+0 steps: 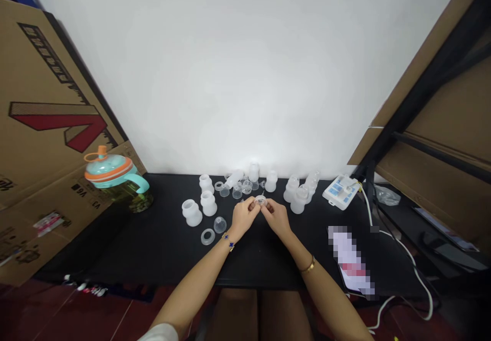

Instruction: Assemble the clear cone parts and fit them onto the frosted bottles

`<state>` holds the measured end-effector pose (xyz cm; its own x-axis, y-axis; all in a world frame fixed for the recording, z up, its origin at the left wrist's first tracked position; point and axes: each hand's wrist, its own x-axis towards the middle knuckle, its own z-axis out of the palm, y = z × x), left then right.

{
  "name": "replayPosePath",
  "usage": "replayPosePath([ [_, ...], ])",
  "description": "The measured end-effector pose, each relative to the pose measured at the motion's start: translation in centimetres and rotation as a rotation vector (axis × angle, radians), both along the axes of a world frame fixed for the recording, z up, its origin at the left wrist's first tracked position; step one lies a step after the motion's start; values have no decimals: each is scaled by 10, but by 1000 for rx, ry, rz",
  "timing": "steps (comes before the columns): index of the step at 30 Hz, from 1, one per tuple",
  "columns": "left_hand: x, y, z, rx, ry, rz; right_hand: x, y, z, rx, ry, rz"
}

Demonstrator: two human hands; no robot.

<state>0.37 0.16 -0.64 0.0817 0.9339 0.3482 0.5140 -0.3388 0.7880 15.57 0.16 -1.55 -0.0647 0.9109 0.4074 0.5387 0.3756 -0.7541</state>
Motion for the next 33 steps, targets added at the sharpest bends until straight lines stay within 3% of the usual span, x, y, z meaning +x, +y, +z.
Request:
replayPosePath([
  [13, 0, 0, -1, 2, 0, -15, 0, -1, 2, -26, 27, 18],
  [22, -1, -2, 4, 47, 166, 92, 1, 0, 5, -45, 13, 17],
  [33, -1, 0, 5, 7, 64, 25, 2, 3, -2, -63, 60, 42],
])
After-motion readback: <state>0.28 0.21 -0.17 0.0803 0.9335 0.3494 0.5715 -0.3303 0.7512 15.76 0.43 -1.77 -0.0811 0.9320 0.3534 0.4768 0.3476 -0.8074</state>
